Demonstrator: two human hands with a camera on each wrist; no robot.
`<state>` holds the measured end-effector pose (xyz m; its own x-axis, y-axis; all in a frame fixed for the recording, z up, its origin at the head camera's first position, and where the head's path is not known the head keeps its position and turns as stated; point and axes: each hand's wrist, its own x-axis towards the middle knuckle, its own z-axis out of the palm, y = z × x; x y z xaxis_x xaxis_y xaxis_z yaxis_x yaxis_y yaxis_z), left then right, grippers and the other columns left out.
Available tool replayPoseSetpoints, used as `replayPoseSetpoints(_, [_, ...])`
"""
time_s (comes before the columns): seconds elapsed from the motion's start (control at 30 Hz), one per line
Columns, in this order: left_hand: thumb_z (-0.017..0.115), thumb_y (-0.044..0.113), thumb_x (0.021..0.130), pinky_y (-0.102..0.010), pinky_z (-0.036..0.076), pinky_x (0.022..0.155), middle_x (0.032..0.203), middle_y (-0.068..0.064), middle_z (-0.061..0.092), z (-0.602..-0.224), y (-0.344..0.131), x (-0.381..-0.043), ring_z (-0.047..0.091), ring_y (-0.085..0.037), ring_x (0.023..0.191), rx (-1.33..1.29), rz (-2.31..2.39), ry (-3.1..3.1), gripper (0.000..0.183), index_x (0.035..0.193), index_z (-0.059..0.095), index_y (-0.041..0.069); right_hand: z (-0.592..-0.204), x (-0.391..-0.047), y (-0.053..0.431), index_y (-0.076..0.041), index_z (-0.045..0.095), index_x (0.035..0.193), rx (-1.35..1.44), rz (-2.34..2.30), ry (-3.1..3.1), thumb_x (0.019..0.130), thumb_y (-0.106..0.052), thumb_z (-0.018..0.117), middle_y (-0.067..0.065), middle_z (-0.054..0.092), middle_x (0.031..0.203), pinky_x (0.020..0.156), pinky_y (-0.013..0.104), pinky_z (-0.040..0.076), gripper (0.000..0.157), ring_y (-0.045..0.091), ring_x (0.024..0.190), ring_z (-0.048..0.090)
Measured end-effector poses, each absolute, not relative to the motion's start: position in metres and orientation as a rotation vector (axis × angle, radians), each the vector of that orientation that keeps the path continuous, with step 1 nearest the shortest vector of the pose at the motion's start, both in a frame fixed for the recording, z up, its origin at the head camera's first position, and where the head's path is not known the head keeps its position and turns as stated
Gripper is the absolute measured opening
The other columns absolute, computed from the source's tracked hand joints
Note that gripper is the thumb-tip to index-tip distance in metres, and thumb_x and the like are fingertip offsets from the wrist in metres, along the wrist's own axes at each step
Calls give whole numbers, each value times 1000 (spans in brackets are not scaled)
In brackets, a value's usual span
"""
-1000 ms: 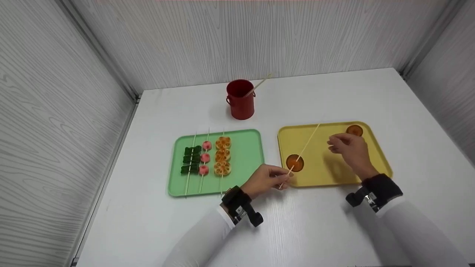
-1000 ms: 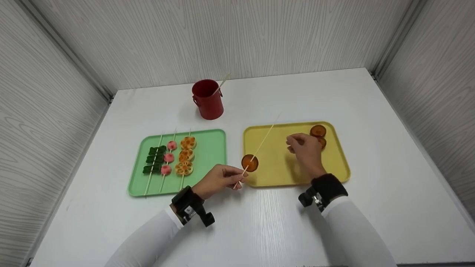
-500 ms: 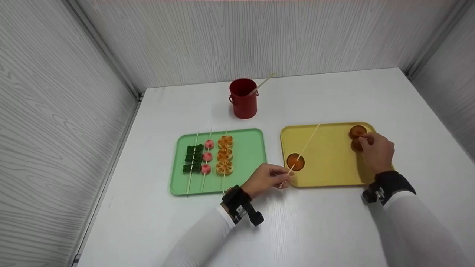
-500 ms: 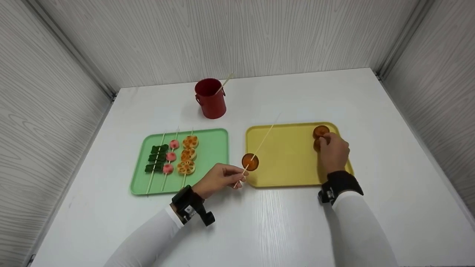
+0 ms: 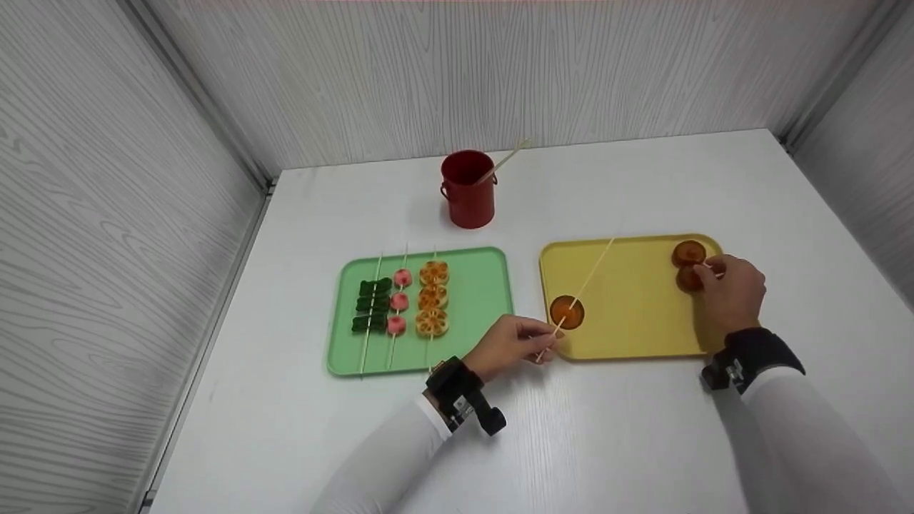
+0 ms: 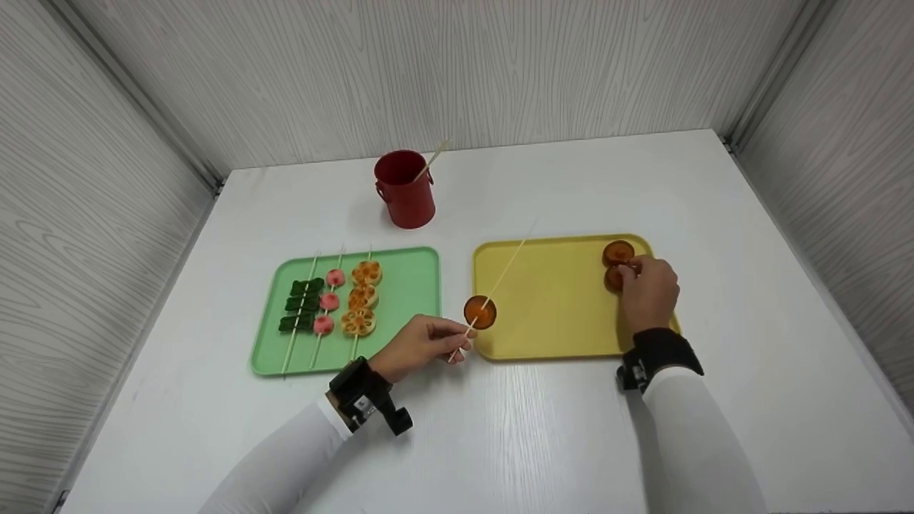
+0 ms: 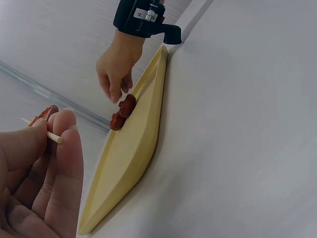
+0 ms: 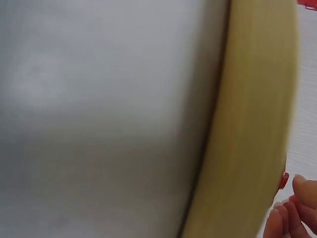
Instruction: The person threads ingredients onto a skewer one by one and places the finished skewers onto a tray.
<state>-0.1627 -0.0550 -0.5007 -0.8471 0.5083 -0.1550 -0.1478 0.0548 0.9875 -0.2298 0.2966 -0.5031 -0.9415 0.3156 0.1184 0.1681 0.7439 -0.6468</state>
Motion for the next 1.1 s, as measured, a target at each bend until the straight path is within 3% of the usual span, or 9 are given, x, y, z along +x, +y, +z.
replayPoseSetpoints(0.27, [63, 0, 92, -23, 58, 66, 103, -29, 67, -501, -55, -162, 65, -8, 68, 358, 1832, 1876, 22, 112, 67, -9, -507, -231, 303, 12, 62, 116, -437, 971, -2765, 100, -30, 54, 29, 61, 106, 86, 48, 42, 45, 39, 99, 52])
replayPoseSetpoints(0.53, [63, -1, 92, -23, 58, 65, 103, -30, 67, -503, -55, -161, 65, -8, 67, 352, 1836, 1885, 22, 112, 67, -10, -507, -230, 306, 11, 67, 106, -324, 903, -2788, 100, -29, 55, 30, 64, 101, 82, 52, 45, 42, 43, 94, 57])
replayPoseSetpoints(0.8, [64, -1, 92, -25, 58, 67, 100, -27, 69, -506, -54, -160, 65, -9, 67, 345, 1823, 1895, 21, 111, 68, -8, -497, -229, 302, 8, 65, 105, -249, 926, -2935, 102, -26, 51, 26, 62, 97, 73, 44, 43, 37, 38, 88, 54])
replayPoseSetpoints(1.1, [65, 0, 91, -26, 59, 68, 100, -25, 69, -507, -53, -158, 65, -10, 69, 321, 1805, 1903, 21, 110, 68, -7, -495, -225, 301, 14, 59, 113, -244, 991, -2994, 102, -25, 52, 32, 60, 109, 86, 53, 44, 42, 43, 100, 54])
